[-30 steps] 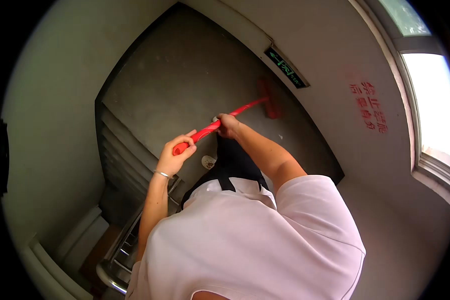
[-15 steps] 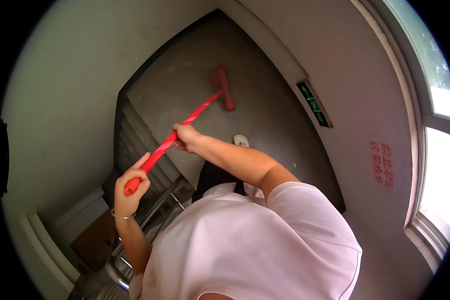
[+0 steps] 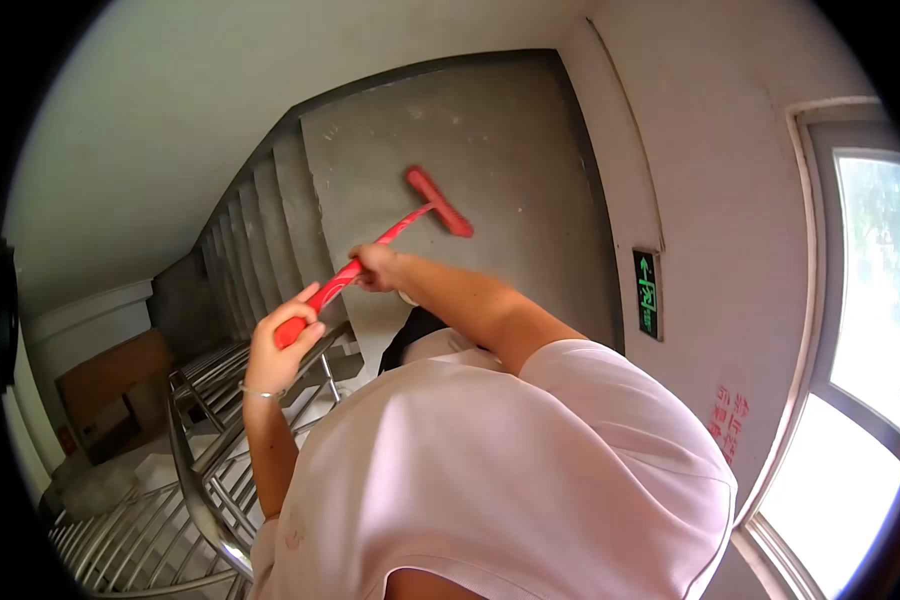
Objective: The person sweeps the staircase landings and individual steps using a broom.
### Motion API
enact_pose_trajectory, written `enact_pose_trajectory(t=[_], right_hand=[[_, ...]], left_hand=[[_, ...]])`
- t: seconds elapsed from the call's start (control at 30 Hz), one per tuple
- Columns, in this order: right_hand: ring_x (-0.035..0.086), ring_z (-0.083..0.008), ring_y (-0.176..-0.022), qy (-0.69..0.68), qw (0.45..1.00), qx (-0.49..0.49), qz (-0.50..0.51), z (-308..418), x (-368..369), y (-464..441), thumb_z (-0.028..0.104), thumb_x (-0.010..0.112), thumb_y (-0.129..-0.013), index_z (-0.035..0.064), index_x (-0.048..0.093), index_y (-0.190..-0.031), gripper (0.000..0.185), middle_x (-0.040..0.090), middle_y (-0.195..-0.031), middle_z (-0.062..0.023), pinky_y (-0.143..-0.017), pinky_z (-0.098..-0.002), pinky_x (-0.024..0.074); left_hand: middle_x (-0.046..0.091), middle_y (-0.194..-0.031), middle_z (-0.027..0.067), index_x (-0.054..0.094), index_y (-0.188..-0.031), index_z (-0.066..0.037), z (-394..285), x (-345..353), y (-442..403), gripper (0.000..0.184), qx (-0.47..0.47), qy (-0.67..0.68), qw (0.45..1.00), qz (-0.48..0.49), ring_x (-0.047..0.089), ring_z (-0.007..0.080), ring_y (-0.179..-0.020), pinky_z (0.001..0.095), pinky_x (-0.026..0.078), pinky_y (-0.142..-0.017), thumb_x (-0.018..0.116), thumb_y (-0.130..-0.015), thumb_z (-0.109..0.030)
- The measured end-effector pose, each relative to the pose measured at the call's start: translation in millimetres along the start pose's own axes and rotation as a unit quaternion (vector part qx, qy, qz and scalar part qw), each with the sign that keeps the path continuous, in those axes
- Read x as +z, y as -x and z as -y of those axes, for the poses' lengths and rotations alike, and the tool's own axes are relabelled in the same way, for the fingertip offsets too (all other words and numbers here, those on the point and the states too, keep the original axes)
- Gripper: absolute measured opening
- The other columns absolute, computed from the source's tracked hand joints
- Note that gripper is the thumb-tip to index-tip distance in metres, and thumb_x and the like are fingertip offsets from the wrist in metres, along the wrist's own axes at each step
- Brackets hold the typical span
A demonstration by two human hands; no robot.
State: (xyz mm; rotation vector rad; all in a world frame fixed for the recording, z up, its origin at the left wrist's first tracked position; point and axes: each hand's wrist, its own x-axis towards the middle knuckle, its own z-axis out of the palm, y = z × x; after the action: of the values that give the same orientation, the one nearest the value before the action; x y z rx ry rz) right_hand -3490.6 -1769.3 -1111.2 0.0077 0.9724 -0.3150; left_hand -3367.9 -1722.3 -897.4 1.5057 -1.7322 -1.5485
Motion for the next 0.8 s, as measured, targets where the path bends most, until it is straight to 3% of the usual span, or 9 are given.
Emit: enact_pose_trajectory(t=[0.23, 0.27, 0.33, 0.4, 0.43, 0.47, 0.57, 0.67, 0.8], right_hand=[[0.044, -0.0113, -0.046, -0.034, 0.997, -0.038, -0.063, 64.2, 46.3, 23.5, 0.023, 0.044, -0.076, 0.0114, 0.046, -0.064, 0.016, 0.051, -0.057, -0.0020, -0.042, -0.0220, 0.0319], [0.044, -0.0113, -0.046, -0.027, 0.997, -0.040, -0.065, 77.2, 35.5, 23.9, 0.023, 0.044, -0.076, 0.0114, 0.046, -0.064, 0.016, 0.051, -0.057, -0.0020, -0.042, -0.0220, 0.0319], [0.048, -0.0139, -0.062, 0.009, 0.993, -0.090, -0.071, 105.1, -2.3, 19.3, 0.021, 0.046, -0.076, 0.0096, 0.045, -0.075, 0.012, 0.052, -0.068, -0.0033, -0.052, -0.0261, 0.0361], [0.047, -0.0155, -0.059, -0.018, 0.985, -0.106, -0.135, 138.7, -30.5, 30.6, 0.017, 0.045, -0.076, 0.0086, 0.043, -0.072, 0.010, 0.048, -0.063, -0.0041, -0.053, -0.0286, 0.0370], [0.046, -0.0162, -0.058, -0.039, 0.989, -0.117, -0.082, 156.2, -73.7, 1.8, 0.015, 0.045, -0.075, 0.0086, 0.041, -0.070, 0.009, 0.045, -0.061, -0.0040, -0.055, -0.0310, 0.0384], [0.045, -0.0172, -0.057, -0.055, 0.982, -0.137, -0.118, 174.0, -90.5, 3.3, 0.013, 0.044, -0.075, 0.0084, 0.040, -0.070, 0.008, 0.043, -0.060, -0.0044, -0.057, -0.0318, 0.0401], [0.046, -0.0188, -0.058, -0.072, 0.968, -0.112, -0.210, 237.0, -123.7, 16.2, 0.014, 0.044, -0.074, 0.0081, 0.040, -0.070, 0.009, 0.044, -0.061, -0.0060, -0.058, -0.0329, 0.0410], [0.052, -0.0212, -0.061, -0.041, 0.963, -0.042, -0.262, 279.6, -134.9, 7.3, 0.013, 0.042, -0.074, 0.0059, 0.041, -0.075, 0.007, 0.047, -0.065, -0.0082, -0.056, -0.0325, 0.0421], [0.047, -0.0186, -0.058, -0.015, 0.980, 0.028, -0.198, 268.4, -103.4, -51.9, 0.017, 0.042, -0.075, 0.0089, 0.042, -0.070, 0.009, 0.043, -0.059, -0.0056, -0.056, -0.0331, 0.0407]], left_hand=[[0.045, -0.109, 0.0212, 0.049, -0.070, 0.001, -19.3, -29.0, -22.0, 0.006, 0.026, 0.037, 0.995, -0.085, 0.045, 0.0146, -0.096, 0.0223, 0.034, -0.076, 0.053, -0.066, 0.003], [0.045, -0.109, 0.0208, 0.050, -0.071, 0.001, -17.1, -25.4, -33.8, 0.006, 0.040, 0.050, 0.994, -0.087, 0.044, 0.0148, -0.096, 0.0224, 0.034, -0.075, 0.053, -0.066, 0.002], [0.045, -0.109, 0.0194, 0.050, -0.072, 0.000, -10.9, -14.6, -66.0, 0.006, 0.070, 0.075, 0.993, -0.064, 0.044, 0.0148, -0.098, 0.0230, 0.033, -0.077, 0.054, -0.067, 0.001], [0.046, -0.108, 0.0183, 0.050, -0.072, 0.000, -6.5, 2.3, -105.5, 0.006, 0.075, 0.112, 0.990, -0.048, 0.042, 0.0148, -0.101, 0.0229, 0.032, -0.078, 0.054, -0.068, -0.001], [0.048, -0.106, 0.0174, 0.050, -0.072, -0.001, -4.7, 11.3, -129.7, 0.006, 0.078, 0.128, 0.988, -0.042, 0.041, 0.0147, -0.102, 0.0227, 0.032, -0.079, 0.055, -0.068, -0.002], [0.049, -0.104, 0.0158, 0.050, -0.072, -0.001, -2.7, 21.0, -155.4, 0.006, 0.071, 0.131, 0.988, -0.033, 0.040, 0.0149, -0.104, 0.0226, 0.032, -0.079, 0.055, -0.069, -0.003], [0.053, -0.098, 0.0109, 0.050, -0.073, -0.001, 4.9, 51.6, -226.1, 0.007, 0.071, 0.158, 0.984, -0.052, 0.043, 0.0142, -0.100, 0.0229, 0.033, -0.076, 0.055, -0.069, -0.004], [0.053, -0.098, 0.0105, 0.051, -0.075, -0.002, -11.6, 56.2, -267.3, 0.009, 0.007, 0.204, 0.974, -0.101, 0.045, 0.0132, -0.092, 0.0231, 0.035, -0.074, 0.056, -0.069, -0.006], [0.051, -0.101, 0.0116, 0.051, -0.075, -0.002, -32.9, 25.1, -248.2, 0.009, -0.081, 0.122, 0.977, -0.155, 0.046, 0.0135, -0.090, 0.0235, 0.035, -0.075, 0.056, -0.069, -0.006]])
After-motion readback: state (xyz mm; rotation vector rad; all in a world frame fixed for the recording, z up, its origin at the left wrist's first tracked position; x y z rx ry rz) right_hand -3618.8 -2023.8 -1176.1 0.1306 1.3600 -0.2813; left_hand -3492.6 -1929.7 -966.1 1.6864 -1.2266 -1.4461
